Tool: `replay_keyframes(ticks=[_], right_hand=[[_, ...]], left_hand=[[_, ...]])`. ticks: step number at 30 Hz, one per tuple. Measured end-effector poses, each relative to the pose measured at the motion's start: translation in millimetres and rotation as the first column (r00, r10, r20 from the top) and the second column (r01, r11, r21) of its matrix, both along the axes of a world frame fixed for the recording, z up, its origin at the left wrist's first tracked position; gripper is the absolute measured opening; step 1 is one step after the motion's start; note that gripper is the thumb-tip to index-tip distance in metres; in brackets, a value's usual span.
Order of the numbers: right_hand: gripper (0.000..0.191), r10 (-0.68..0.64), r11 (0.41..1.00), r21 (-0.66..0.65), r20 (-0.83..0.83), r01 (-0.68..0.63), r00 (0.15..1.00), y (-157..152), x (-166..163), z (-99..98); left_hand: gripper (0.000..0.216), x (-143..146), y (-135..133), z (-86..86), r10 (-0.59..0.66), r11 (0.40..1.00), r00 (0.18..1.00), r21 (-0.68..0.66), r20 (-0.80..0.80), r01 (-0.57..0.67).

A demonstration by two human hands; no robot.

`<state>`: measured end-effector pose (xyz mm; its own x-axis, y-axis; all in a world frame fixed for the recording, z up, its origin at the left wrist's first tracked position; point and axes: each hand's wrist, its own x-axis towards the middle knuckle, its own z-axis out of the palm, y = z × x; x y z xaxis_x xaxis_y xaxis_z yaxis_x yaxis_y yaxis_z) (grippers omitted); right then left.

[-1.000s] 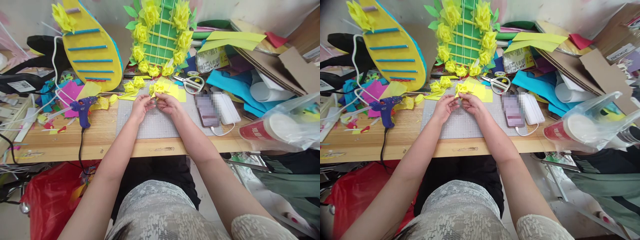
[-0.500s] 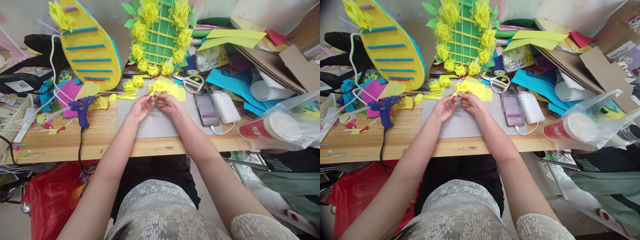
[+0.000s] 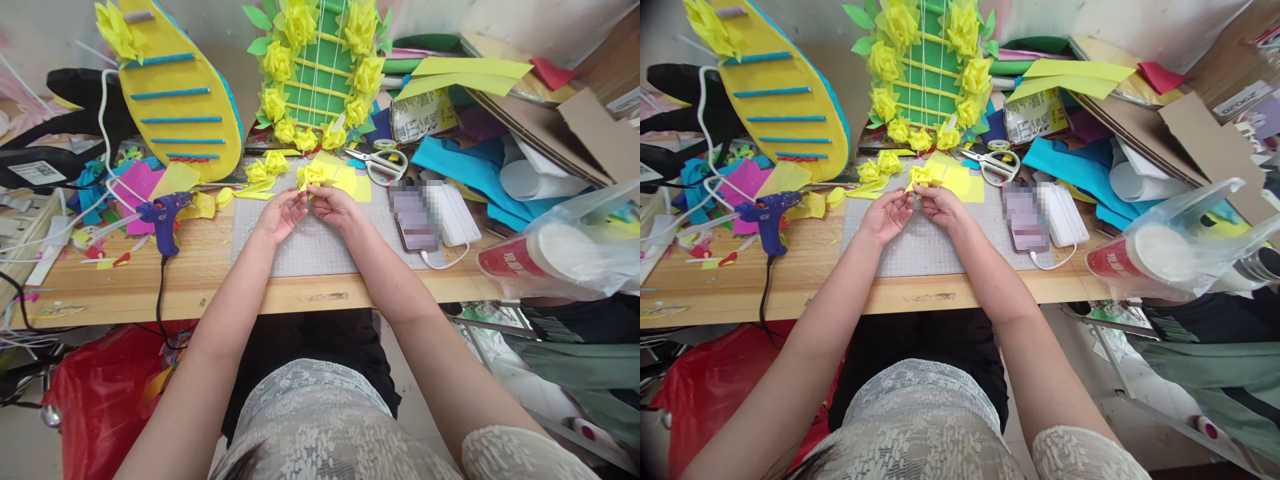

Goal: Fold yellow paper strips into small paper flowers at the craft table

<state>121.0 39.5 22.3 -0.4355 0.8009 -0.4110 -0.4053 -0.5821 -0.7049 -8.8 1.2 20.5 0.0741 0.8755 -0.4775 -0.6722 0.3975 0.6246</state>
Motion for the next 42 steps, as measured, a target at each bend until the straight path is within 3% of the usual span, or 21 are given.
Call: replay_keyframes(ticks=[18,30,42], right_hand=[[0.024,-0.005,1.0,-0.015,-0.002,0.005,1.0,-0.1,-1.2,-0.6],[0.026,-0.026,1.0,-0.012,-0.036,0.025,0.999,-1.6,-2.9,0.6],[0.026,-0.019,1.0,-0.009,-0.027,0.019,0.999,-0.9,-2.7,-0.4]], left_hand=[[0.014,5.6,0.9,-4.7,0.013,0.997,0.995,0.072,-0.097,-0.006],[0.01,3.8,-0.6,-1.0,0.053,0.995,0.998,0.085,-0.041,-0.05],[0.021,7.0,-0.2,-3.5,0.083,0.991,0.983,0.113,-0.164,-0.065]])
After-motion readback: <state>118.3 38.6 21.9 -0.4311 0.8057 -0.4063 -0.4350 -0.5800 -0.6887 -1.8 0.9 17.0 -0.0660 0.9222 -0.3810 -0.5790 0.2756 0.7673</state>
